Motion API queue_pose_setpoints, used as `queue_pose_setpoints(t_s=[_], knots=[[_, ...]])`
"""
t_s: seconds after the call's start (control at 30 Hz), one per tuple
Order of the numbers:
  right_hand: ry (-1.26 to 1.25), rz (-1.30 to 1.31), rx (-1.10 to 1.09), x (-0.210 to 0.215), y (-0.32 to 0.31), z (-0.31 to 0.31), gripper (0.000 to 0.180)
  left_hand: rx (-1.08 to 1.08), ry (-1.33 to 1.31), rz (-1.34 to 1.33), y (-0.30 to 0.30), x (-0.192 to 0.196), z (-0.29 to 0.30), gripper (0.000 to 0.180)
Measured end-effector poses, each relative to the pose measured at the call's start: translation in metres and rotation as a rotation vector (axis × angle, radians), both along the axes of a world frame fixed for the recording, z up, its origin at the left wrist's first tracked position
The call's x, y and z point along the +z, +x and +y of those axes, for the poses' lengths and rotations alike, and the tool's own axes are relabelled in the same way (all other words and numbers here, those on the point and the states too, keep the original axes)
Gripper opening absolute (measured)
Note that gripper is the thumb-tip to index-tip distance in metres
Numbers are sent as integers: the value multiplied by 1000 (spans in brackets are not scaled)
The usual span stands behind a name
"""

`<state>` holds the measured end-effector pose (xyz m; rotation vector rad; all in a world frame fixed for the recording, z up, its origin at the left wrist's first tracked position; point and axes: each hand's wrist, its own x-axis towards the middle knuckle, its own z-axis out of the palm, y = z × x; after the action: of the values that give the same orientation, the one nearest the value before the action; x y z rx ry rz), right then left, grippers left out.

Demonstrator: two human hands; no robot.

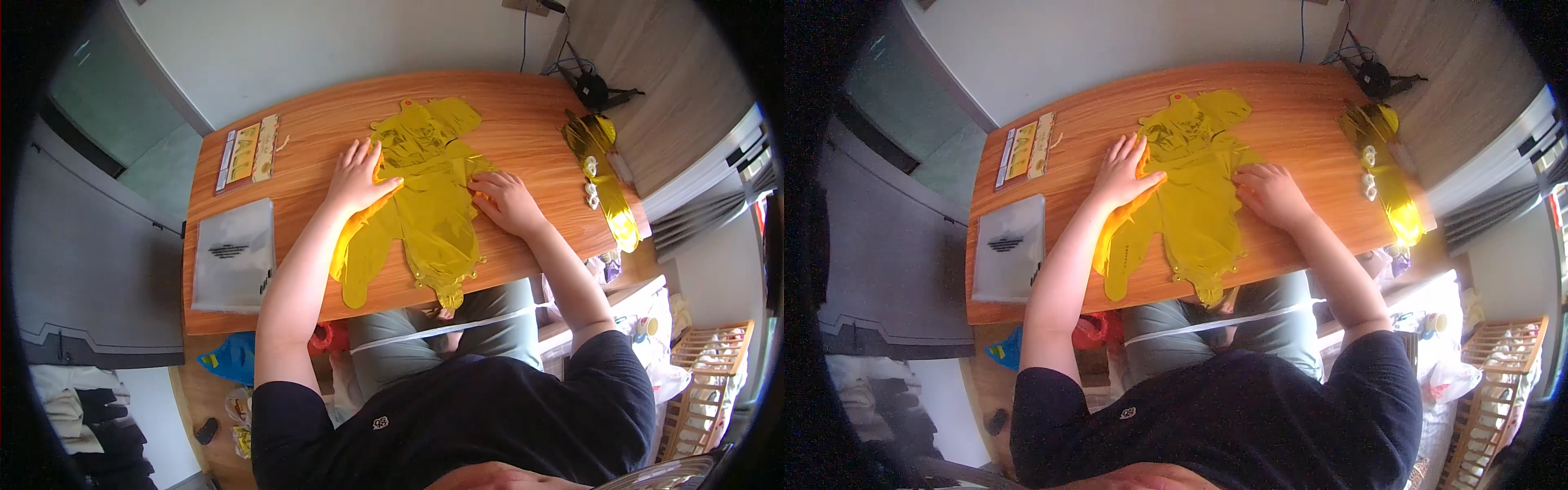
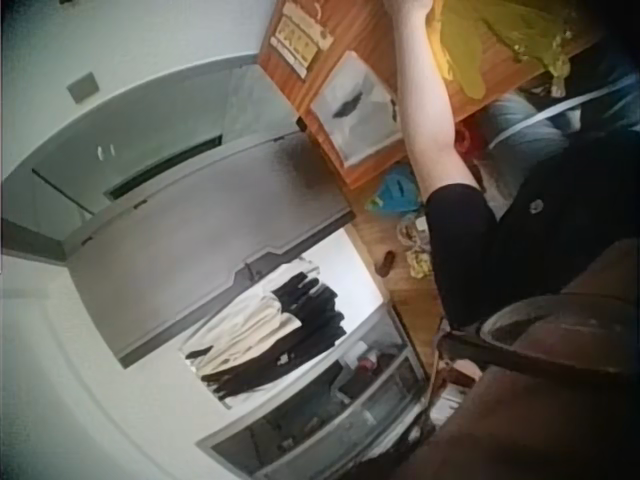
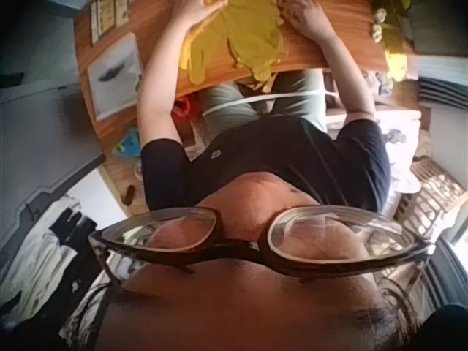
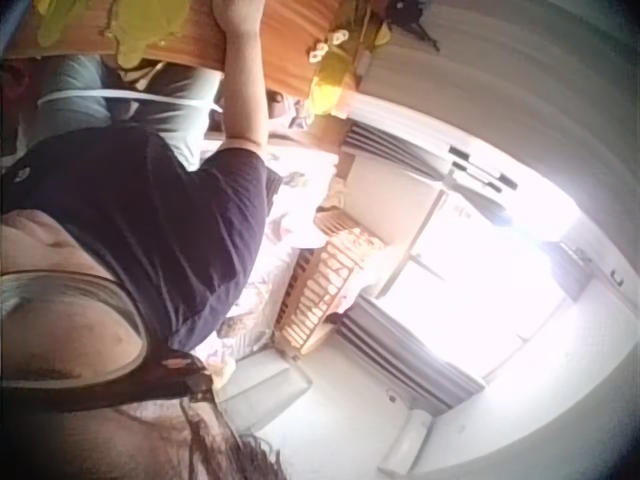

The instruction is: Folding a gold foil balloon into a compact square shape on a flat surface.

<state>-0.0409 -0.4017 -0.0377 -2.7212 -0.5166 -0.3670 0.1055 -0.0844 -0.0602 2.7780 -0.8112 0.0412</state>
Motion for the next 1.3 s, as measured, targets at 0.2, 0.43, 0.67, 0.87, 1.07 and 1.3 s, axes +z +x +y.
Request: queue_pose_setpoints(t_s=[0.2, 0.43, 0.67, 0.87, 1.07, 1.3], knots=[[-11, 9, -8, 1, -3, -5, 31, 4, -250, 60, 5, -2, -2, 86], [25, -1, 30, -2, 5, -2, 28, -112, -781, 391, 33, -15, 26, 55], [21, 5, -21, -1, 10, -9, 25, -164, -682, 316, 26, 7, 20, 55], [4, 16, 11, -2, 7, -10, 29, -201, -60, -123, 3, -8, 5, 69], [26, 36, 27, -3, 8, -8, 29, -208, -30, -43, 2, -14, 8, 77], [54, 34, 24, 3, 13, -12, 30, -157, -515, 182, 21, 4, 17, 85]])
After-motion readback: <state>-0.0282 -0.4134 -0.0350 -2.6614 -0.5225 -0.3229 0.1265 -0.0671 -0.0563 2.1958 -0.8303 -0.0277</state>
